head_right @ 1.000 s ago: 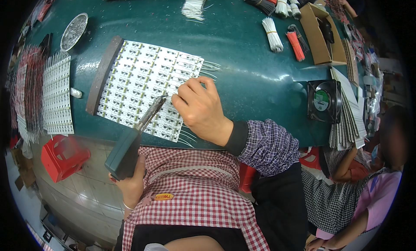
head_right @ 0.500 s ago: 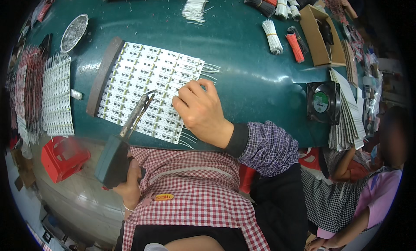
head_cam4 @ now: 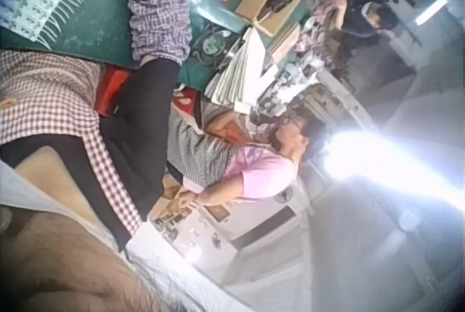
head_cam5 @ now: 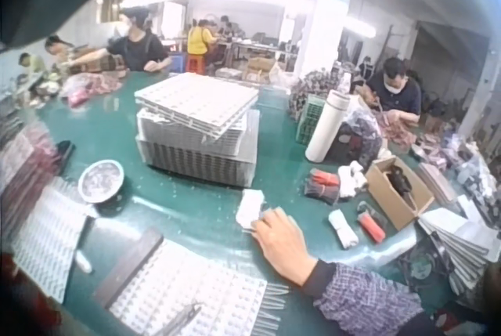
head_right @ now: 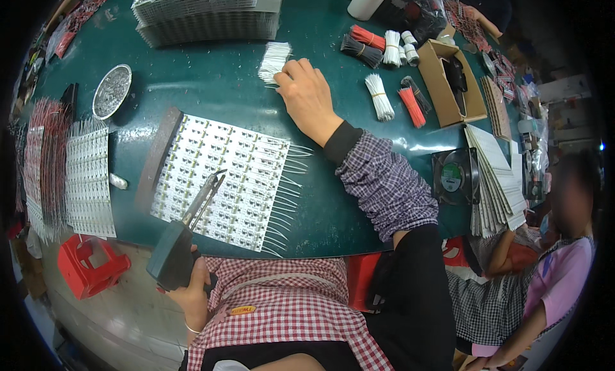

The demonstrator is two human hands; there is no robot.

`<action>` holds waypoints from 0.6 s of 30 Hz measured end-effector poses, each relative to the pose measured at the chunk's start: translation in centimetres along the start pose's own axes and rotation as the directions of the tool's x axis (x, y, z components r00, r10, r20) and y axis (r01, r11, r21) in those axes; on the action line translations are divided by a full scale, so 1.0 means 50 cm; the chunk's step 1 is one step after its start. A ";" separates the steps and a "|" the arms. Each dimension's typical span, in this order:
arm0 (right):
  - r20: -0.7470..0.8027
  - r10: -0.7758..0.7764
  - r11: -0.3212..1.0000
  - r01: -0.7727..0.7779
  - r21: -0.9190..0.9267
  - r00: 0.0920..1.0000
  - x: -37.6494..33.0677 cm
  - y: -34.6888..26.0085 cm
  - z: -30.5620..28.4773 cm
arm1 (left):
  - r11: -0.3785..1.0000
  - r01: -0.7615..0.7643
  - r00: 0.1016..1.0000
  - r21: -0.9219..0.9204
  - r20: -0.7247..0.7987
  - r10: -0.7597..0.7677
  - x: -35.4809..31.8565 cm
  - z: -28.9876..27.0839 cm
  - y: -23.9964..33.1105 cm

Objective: The person attaches wires to a circuit board by placing them by hand and soldering the connections with a soldering gun.

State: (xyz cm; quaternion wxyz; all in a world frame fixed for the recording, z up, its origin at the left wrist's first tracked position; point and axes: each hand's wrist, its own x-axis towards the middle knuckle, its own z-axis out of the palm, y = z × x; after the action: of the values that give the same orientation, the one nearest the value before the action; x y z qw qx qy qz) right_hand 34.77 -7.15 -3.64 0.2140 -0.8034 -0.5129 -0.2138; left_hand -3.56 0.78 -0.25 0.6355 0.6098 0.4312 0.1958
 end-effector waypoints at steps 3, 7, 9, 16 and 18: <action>-0.061 0.020 0.999 -0.022 -0.031 0.998 0.013 0.008 0.022 | 0.973 -0.202 0.979 0.109 0.002 0.203 0.010 -0.006 -0.038; -0.060 0.000 0.999 -0.002 -0.033 0.998 0.027 0.015 0.037 | 0.986 -0.156 0.987 0.055 -0.031 0.157 0.015 0.000 -0.029; -0.035 0.002 0.999 -0.003 -0.045 0.999 0.035 0.016 0.039 | 0.994 -0.106 0.994 0.026 -0.034 0.107 0.017 0.000 -0.024; -0.062 0.037 0.998 -0.040 -0.055 0.997 0.038 0.017 0.052 | 0.983 -0.157 0.987 0.091 -0.018 0.159 0.016 -0.002 -0.027; -0.075 0.028 0.997 -0.033 -0.071 0.997 0.042 0.017 0.051 | 0.983 -0.160 0.987 0.092 -0.002 0.161 0.016 -0.005 -0.028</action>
State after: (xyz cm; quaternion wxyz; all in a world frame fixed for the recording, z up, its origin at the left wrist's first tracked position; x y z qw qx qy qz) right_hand 36.67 -4.53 -4.66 0.2068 -0.8099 -0.4842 -0.2585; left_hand -3.72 1.30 -1.76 0.5870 0.6699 0.3923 0.2296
